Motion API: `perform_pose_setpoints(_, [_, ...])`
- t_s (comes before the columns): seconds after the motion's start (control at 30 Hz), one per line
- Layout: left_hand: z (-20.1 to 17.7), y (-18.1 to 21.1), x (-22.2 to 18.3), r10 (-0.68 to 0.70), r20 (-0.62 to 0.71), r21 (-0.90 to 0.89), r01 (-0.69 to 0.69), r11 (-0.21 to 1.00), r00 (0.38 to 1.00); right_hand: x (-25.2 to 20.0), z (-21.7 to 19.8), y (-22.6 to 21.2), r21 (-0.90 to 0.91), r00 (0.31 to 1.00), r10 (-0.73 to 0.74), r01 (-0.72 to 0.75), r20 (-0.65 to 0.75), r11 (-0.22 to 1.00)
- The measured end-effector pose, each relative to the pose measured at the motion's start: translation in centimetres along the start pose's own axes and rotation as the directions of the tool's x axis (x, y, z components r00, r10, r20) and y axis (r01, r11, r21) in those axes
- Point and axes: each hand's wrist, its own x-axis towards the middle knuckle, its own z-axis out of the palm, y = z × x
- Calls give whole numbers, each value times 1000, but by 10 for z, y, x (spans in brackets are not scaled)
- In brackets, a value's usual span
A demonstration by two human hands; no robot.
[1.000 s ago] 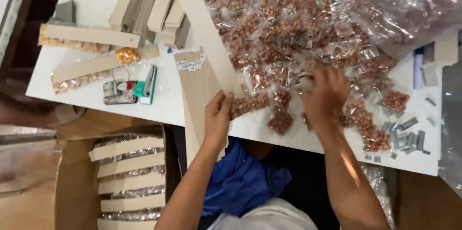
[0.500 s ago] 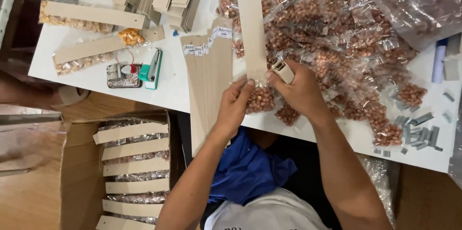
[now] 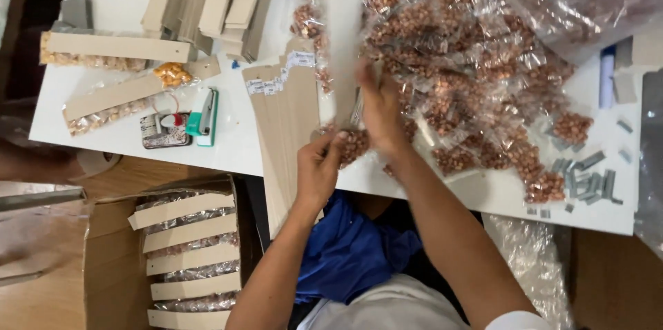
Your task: Stapling cardboard headers onto small plastic bags filled with nuts and placing them into a box.
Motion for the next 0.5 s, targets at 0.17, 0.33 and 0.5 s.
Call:
perform_pose_setpoints(0.17, [-10,-11,7,-287,-77,-220,265,939,955,69,-100,42,-967,910,-327,228,254,-116])
perform_pose_setpoints(0.33, [-8,33,9,-475,-19,-354,438,826,880,20,-78,-34,-737,962,-92,256,256,626])
perform_pose_setpoints(0.5, [-2,57,4,-490,67,-465,462,755,869,1,-64,-33,-610,933,61,182,355,771])
